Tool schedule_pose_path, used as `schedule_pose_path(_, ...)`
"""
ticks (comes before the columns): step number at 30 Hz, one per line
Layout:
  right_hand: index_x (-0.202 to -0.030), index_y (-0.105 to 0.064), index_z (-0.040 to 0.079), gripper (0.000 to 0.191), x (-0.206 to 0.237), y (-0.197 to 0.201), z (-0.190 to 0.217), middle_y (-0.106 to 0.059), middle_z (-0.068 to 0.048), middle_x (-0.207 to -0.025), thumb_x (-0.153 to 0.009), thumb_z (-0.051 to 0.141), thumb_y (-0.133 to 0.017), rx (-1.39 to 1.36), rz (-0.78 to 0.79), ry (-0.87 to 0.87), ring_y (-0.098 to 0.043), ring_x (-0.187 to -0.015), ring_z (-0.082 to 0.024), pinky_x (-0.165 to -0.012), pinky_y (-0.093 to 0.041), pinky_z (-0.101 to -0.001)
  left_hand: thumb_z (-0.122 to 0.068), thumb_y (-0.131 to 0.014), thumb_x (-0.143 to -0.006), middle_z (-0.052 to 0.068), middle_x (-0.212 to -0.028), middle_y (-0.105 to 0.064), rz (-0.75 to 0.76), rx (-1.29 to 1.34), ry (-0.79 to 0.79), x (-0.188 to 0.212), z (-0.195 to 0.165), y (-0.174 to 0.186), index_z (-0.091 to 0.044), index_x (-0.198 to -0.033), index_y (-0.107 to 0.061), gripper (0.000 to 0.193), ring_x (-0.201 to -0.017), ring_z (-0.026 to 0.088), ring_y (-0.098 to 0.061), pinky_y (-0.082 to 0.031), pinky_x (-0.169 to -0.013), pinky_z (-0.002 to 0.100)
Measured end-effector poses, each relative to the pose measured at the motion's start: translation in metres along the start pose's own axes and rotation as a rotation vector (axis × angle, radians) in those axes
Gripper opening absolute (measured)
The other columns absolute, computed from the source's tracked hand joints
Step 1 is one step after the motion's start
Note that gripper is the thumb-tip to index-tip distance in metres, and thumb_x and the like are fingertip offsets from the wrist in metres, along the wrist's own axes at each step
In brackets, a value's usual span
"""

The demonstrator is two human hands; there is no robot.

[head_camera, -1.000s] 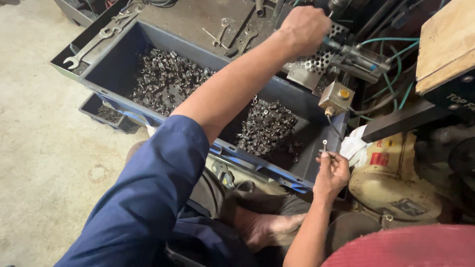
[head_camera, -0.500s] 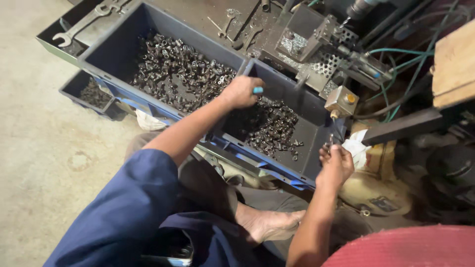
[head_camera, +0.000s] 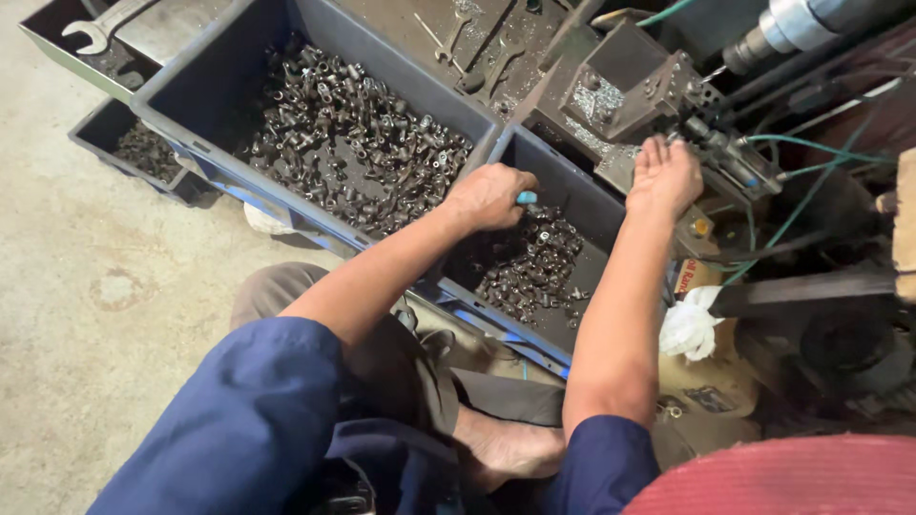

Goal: The person sits on the floor in front of a machine and sorts small black metal fittings, using a long-handled tool to move and arrange them from one plastic bin into another bin, repeating the transfer continuously.

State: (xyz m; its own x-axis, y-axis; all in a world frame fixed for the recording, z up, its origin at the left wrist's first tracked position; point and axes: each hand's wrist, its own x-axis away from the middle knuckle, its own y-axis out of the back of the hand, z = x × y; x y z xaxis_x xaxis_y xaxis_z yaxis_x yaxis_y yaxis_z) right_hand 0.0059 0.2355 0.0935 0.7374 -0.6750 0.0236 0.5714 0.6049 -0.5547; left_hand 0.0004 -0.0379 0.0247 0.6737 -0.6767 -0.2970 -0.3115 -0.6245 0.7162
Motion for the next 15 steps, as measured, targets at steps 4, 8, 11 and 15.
schedule_pose_path(4, -0.113, -0.061, -0.002, 0.024, -0.017, -0.013, -0.001, -0.068, -0.014, -0.107, -0.095, 0.014, -0.061, -0.046, -0.049, -0.016, -0.066, -0.097, -0.028, -0.085, -0.055, -0.0416, -0.012, -0.067, -0.074, 0.02, -0.095, -0.075, -0.038, 0.051, -0.024, 0.0, -0.002, 0.001, -0.01, -0.111, -0.073, 0.037, -0.093, 0.039, -0.071, -0.056, -0.086, 0.049)
schedule_pose_path(8, -0.115, -0.059, 0.0, 0.024, -0.024, -0.017, -0.003, -0.067, -0.014, -0.109, -0.093, 0.01, -0.063, -0.007, 0.013, 0.068, -0.066, -0.097, -0.028, -0.082, -0.05, -0.0405, -0.012, -0.066, -0.075, 0.02, -0.095, -0.074, -0.028, 0.072, 0.009, 0.0, -0.001, 0.001, -0.01, -0.111, -0.073, 0.036, -0.093, 0.04, -0.071, -0.056, -0.085, 0.05)
schedule_pose_path(11, -0.123, -0.055, 0.004, 0.031, -0.021, -0.017, -0.003, -0.067, -0.013, -0.111, -0.092, 0.008, -0.06, 0.046, 0.064, 0.043, -0.067, -0.1, -0.028, -0.083, -0.05, -0.0413, -0.012, -0.066, -0.075, 0.02, -0.094, -0.074, -0.033, 0.091, 0.008, 0.0, -0.001, 0.002, -0.009, -0.111, -0.073, 0.037, -0.092, 0.04, -0.071, -0.056, -0.085, 0.05)
schedule_pose_path(15, -0.143, -0.049, 0.009, 0.048, -0.001, 0.009, -0.001, -0.062, -0.005, -0.113, -0.096, 0.008, -0.06, 0.419, 0.203, 0.031, -0.062, -0.101, -0.02, -0.092, -0.055, -0.0415, -0.012, -0.067, -0.074, 0.02, -0.095, -0.075, -0.069, 0.109, -0.009, 0.0, -0.003, 0.004, -0.009, -0.11, -0.073, 0.036, -0.092, 0.04, -0.071, -0.056, -0.084, 0.05)
